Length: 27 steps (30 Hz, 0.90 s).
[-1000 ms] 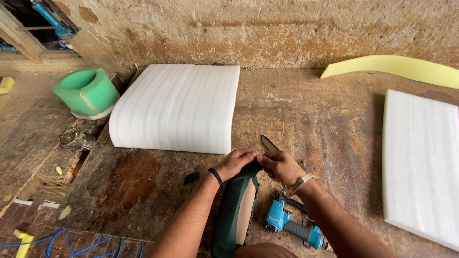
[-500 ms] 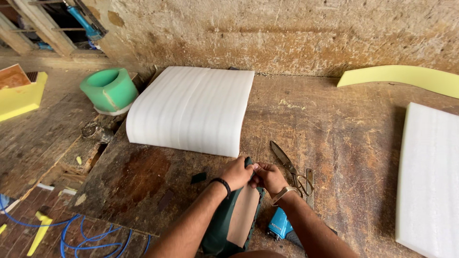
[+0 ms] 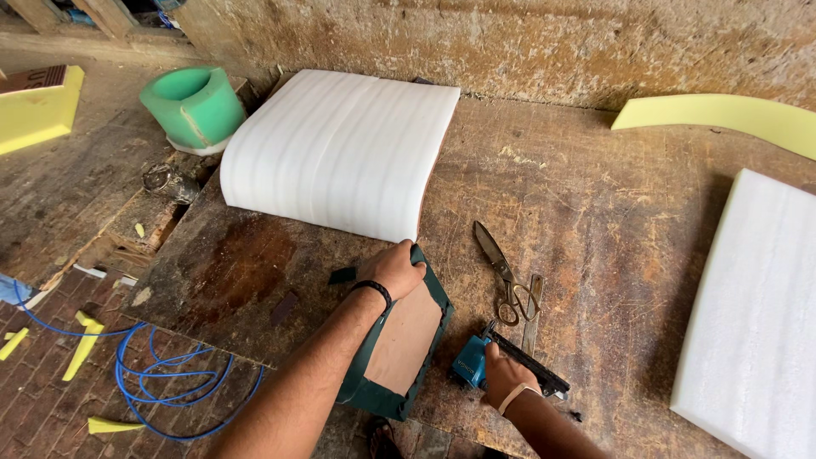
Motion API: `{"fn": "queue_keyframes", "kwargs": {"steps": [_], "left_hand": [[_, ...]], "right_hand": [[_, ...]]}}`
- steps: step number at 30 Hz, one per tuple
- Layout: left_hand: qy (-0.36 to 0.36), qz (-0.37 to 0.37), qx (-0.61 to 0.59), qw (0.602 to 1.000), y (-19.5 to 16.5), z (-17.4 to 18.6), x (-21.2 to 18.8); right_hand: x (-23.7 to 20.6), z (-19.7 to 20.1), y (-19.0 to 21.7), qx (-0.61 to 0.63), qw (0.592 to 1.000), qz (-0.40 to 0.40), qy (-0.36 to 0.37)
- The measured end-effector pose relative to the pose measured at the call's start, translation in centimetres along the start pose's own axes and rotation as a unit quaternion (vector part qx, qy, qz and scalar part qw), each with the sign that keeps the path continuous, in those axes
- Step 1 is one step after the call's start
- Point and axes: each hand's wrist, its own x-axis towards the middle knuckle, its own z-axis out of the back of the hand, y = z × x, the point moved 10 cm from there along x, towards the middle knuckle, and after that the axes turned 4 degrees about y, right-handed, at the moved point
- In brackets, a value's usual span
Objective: The person staples green fabric onto a rectangular foam and cardboard assembly using a pneumatic staple gun. They trim excess fabric with shears, fold edges, and continue stapling to secure the fabric around the piece. The person then moves the finished piece aside and picks up a white foam block.
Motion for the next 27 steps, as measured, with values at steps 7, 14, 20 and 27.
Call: {"fn": "queue_keyframes", "kwargs": {"steps": [7, 14, 20, 27], "left_hand": [[-0.024, 0.001, 0.02, 1.0, -1.1, 0.1, -1.5], [-0.022, -0.003, 0.037, 0.999, -2.1, -0.3, -2.5], [-0.033, -0.003, 0.042, 0.999, -2.5, -0.2, -2.9], [-0.038, -0.014, 0.044, 0.998, -2.1, -0.6, -2.3]], "right_hand": [[-4.1, 6.7, -2.4, 0.416, 0.901, -0.055, -0.112], [-9.3, 18.2, 1.6, 0.5, 0.814, 0.182, -0.232], [-9.1, 18.4, 2.8, 0.507, 0.826, 0.157, -0.192], [-8.2, 18.5, 2.1, 0.504, 0.831, 0.146, -0.184]]}}
